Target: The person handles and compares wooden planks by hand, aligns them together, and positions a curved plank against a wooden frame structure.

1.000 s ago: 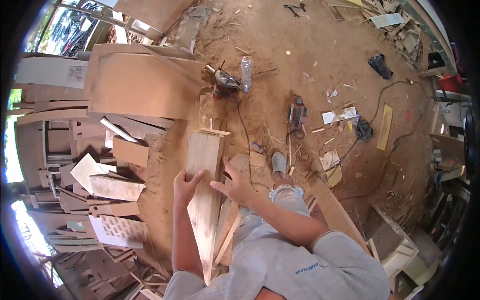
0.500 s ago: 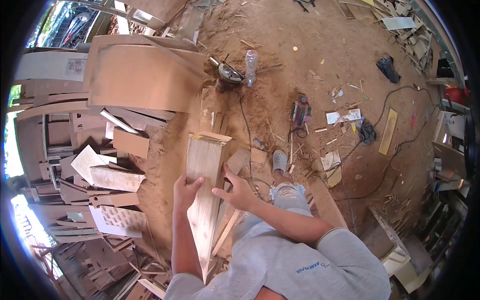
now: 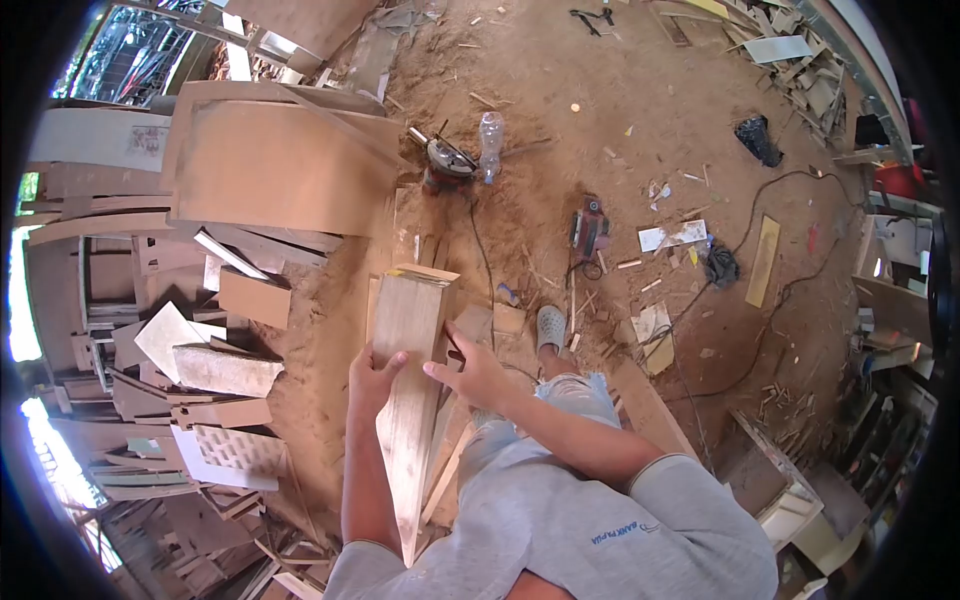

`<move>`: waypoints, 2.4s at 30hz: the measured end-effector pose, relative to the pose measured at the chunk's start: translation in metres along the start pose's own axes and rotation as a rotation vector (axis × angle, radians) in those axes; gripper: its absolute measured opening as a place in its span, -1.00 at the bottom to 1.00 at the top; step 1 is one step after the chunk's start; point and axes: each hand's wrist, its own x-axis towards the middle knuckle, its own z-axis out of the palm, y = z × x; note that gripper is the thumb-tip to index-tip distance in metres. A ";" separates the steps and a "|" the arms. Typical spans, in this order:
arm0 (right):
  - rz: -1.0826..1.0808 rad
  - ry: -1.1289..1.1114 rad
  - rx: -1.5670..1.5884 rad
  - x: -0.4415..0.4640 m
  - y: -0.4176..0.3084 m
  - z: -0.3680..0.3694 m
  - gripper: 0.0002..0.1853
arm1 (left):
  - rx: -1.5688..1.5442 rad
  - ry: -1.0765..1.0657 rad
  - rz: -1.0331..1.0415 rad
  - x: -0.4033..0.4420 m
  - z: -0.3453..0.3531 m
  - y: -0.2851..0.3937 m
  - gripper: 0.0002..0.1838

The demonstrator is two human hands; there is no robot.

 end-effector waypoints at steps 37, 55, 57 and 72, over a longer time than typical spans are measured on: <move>-0.196 0.406 -0.065 -0.062 0.146 0.143 -0.63 | 0.459 0.401 0.561 -0.225 -0.074 -0.231 -0.01; -0.135 0.252 -0.112 -0.263 0.247 0.338 -0.31 | 0.341 0.294 -0.020 -0.471 -0.152 -0.477 0.02; -0.085 0.288 -0.201 -0.286 0.264 0.344 -0.26 | 0.368 0.287 0.031 -0.472 -0.153 -0.476 -0.04; 0.236 0.385 0.172 -0.573 0.471 0.258 -0.41 | 0.593 0.596 0.388 -0.664 -0.049 -0.586 0.09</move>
